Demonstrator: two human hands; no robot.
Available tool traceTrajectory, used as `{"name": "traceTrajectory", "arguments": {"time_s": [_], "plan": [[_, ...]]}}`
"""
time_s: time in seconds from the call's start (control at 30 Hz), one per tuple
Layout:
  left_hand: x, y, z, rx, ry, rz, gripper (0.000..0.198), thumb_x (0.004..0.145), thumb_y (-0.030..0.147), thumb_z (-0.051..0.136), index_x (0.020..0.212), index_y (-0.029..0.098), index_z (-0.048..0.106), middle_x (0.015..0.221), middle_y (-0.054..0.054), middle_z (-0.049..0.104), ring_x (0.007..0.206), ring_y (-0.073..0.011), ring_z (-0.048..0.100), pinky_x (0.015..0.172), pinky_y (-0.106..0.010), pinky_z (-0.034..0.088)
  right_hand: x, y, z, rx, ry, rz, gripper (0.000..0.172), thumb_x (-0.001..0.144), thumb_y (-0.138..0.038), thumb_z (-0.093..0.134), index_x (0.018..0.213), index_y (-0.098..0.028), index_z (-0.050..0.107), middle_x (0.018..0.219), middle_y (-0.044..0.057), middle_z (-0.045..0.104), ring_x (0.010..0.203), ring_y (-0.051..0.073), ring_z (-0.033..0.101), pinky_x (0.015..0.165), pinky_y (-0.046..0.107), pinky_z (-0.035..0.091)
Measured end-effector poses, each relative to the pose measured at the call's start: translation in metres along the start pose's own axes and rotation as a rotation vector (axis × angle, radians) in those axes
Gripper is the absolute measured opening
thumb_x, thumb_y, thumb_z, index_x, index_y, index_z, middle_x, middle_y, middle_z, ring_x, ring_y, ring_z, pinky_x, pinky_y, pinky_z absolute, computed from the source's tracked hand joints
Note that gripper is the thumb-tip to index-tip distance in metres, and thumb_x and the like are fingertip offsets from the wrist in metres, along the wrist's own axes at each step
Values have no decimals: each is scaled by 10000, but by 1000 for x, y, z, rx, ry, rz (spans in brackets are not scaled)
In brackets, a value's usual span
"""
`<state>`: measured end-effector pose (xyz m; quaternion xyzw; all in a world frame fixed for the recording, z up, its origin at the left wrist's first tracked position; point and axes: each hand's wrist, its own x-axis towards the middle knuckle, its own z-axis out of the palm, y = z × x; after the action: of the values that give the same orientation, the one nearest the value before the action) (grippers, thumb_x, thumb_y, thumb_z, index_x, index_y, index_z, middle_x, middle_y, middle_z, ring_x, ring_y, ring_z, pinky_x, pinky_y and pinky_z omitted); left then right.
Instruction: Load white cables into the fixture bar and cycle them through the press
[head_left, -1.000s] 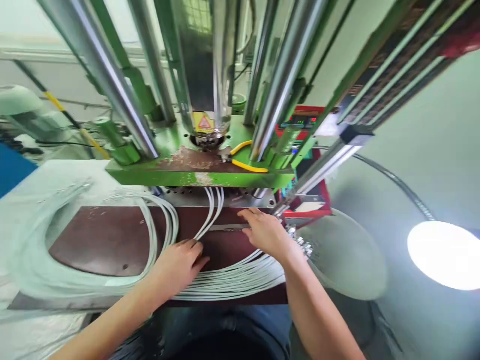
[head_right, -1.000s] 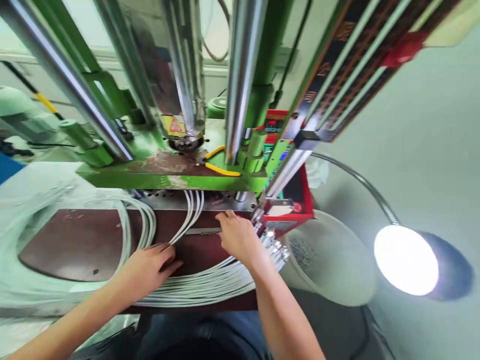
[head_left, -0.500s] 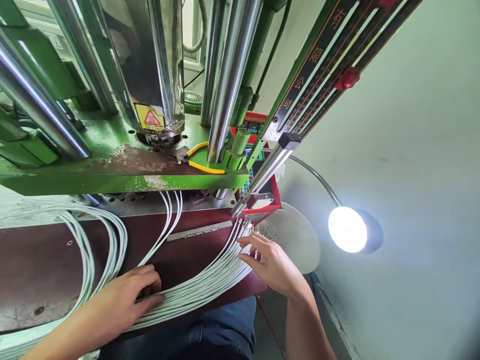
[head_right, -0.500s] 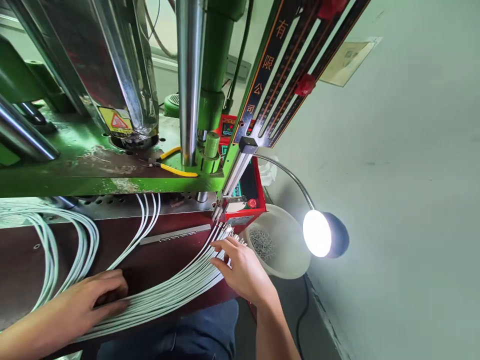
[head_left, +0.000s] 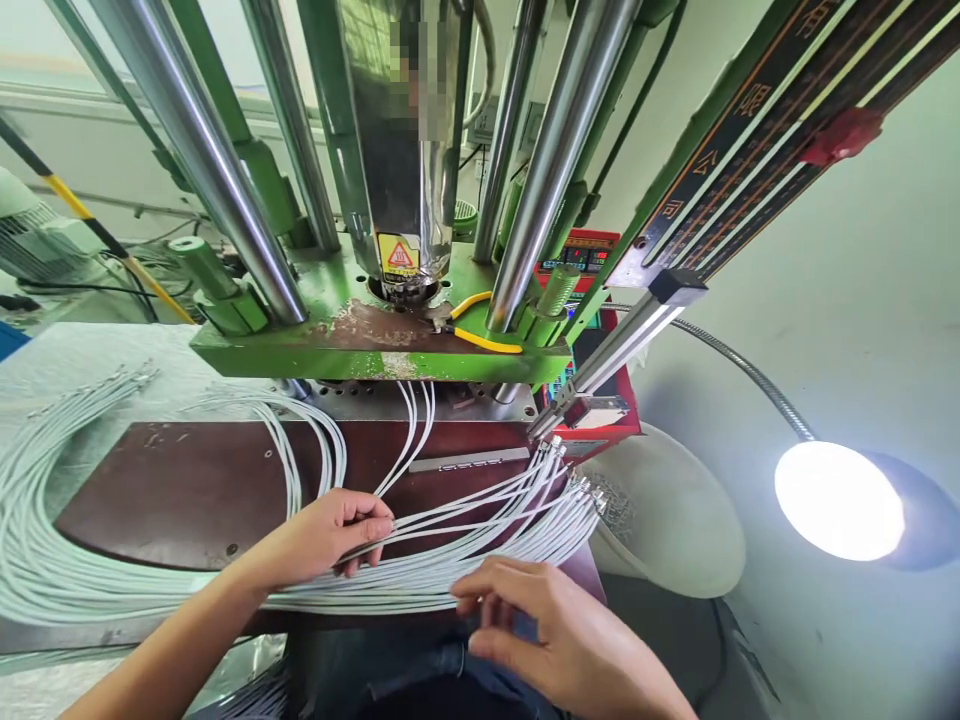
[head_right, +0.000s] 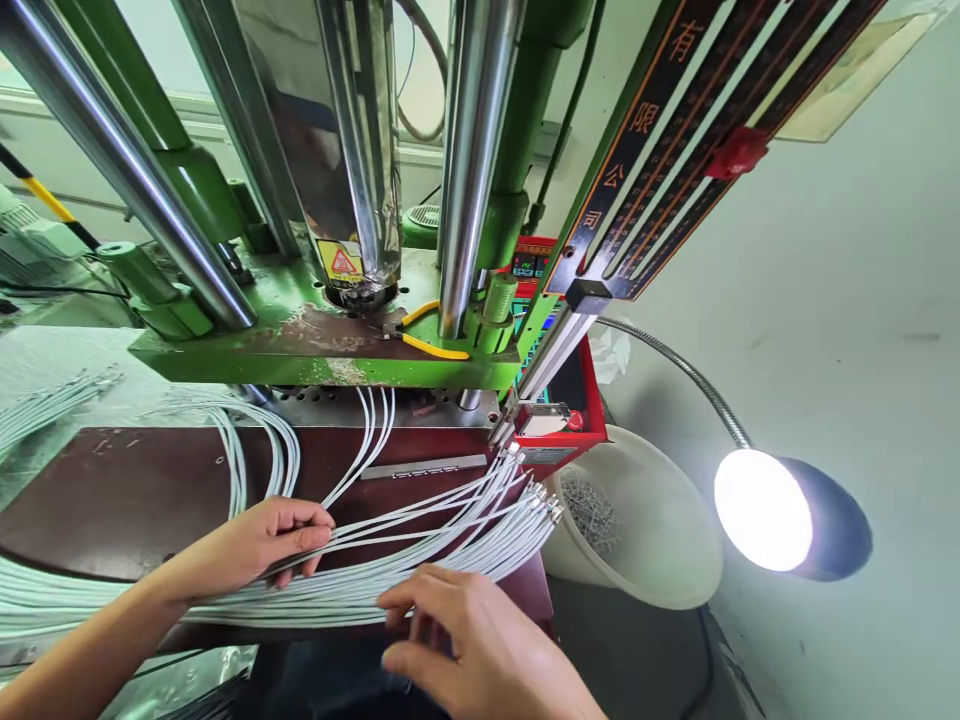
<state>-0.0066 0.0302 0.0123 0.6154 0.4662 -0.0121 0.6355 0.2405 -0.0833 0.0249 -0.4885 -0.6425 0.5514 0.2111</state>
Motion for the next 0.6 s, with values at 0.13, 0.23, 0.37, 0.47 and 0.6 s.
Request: {"name": "traceTrajectory", "arguments": {"time_s": [0.13,0.23,0.37,0.47,0.6], "plan": [[-7,2,0,-53,-56,18,466,724,642,598,731,177,567,630,18,600,518,-104,483,514,-233,386,29,12,43,820,75,55,398,871,-485,610,1102,-161,631,1007,89,653,798,165,652,653,284,535],[-11,2,0,-49,-84,52,445,740,614,615,700,172,578,616,24,577,526,-100,465,510,-220,371,41,18,52,1109,407,-11,321,852,-459,659,837,-139,663,879,61,652,822,159,649,741,296,538],[-11,0,3,-17,-166,120,399,799,571,586,751,176,615,647,29,559,562,-99,440,507,-200,344,36,16,40,1059,614,-96,345,795,-440,735,956,-139,683,1006,97,697,863,167,656,779,307,542],[-6,3,12,17,-235,135,390,832,560,551,759,183,619,650,29,554,569,-104,445,522,-195,352,32,15,37,1104,458,-36,485,695,-424,821,1052,-137,659,981,117,721,827,201,679,683,322,558],[-1,13,24,4,-226,129,426,816,591,544,682,190,596,632,32,574,511,-100,461,527,-204,364,34,15,34,1127,542,-196,278,790,-377,752,873,-119,691,908,111,732,830,177,679,744,289,533]]}}
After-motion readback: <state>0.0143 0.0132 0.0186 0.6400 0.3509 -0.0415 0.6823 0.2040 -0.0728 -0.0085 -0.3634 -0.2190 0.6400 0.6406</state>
